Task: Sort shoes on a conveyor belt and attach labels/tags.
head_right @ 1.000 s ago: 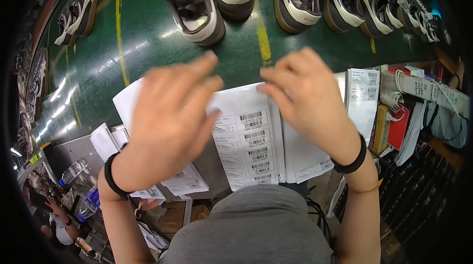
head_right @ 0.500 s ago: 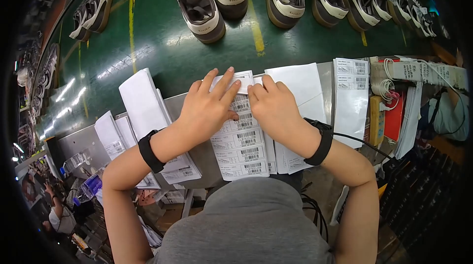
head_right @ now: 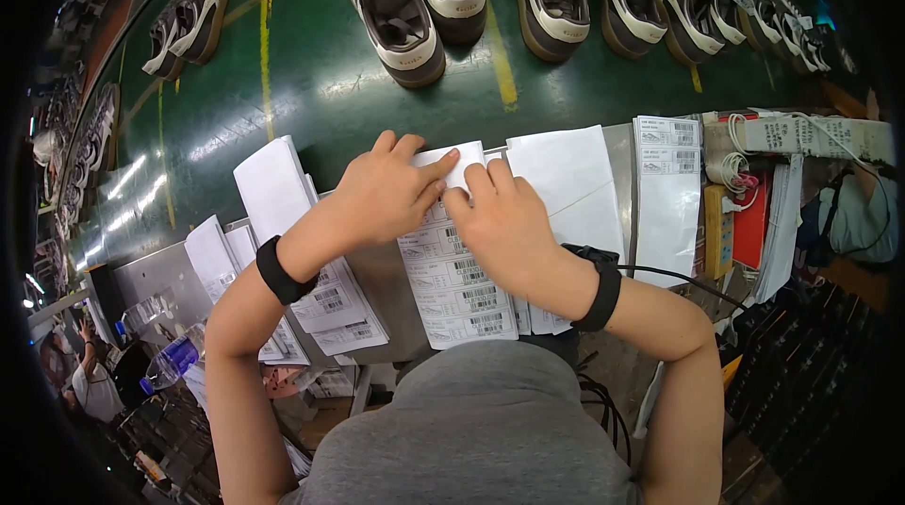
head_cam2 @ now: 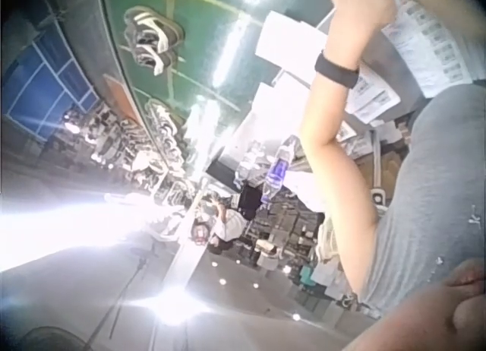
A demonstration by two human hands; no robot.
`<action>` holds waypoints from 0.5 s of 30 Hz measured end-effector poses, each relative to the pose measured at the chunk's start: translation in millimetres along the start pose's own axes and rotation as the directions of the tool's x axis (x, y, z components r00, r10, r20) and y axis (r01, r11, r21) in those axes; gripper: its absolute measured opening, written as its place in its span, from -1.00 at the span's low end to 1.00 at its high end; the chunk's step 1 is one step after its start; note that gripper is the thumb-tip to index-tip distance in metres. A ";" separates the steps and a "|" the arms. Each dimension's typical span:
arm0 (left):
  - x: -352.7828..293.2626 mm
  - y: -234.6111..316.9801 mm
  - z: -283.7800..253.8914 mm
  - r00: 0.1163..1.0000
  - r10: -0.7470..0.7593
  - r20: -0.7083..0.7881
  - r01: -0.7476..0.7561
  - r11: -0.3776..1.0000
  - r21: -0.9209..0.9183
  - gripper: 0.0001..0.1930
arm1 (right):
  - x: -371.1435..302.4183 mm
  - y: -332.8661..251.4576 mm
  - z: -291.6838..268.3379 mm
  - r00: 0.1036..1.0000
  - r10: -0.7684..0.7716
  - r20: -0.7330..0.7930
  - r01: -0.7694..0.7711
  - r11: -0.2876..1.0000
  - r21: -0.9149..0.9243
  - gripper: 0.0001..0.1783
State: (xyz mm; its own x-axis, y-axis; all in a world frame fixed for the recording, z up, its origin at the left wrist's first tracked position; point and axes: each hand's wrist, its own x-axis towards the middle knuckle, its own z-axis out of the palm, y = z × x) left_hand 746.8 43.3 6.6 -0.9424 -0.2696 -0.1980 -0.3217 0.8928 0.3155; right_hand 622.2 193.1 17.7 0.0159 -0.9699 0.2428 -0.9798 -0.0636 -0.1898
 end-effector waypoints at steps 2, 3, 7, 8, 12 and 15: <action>12.0 -10.3 -7.6 0.996 -0.013 0.087 0.019 0.997 -0.070 -0.56 | 7.0 -16.8 -2.6 1.000 -0.006 0.025 0.007 0.999 -0.043 -0.78; 18.1 -18.2 -9.7 0.989 0.018 0.145 -0.001 0.993 -0.121 -0.63 | 10.1 -26.5 -4.0 0.998 -0.017 0.053 0.021 0.997 -0.078 -0.77; 33.8 -31.6 -26.3 0.978 0.048 0.204 0.004 0.969 -0.247 -0.81 | 22.6 -64.7 -14.5 0.993 -0.117 0.035 0.120 0.987 -0.110 -0.74; 38.3 -32.7 -26.0 0.974 0.050 0.219 0.006 0.969 -0.248 -0.84 | 26.5 -70.6 -20.4 0.988 -0.154 0.022 0.155 0.980 -0.128 -0.72; 36.9 -28.1 -22.1 0.990 0.041 0.134 -0.011 0.977 -0.212 -0.78 | 29.7 -80.9 -40.9 0.968 -0.250 0.024 0.251 0.959 -0.131 -0.72; 31.1 -35.1 -11.1 0.992 0.116 -0.050 -0.125 0.963 -0.238 -0.74 | 29.7 -72.7 -50.5 0.948 -0.318 0.015 0.317 0.938 -0.137 -0.75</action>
State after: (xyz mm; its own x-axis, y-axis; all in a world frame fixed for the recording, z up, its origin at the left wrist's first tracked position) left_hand 727.8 -0.4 -0.3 -0.9768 -0.1816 -0.1132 -0.2139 0.8075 0.5498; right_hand 683.8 180.8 86.7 0.3298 -0.9027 0.2764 -0.9417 -0.3351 0.0293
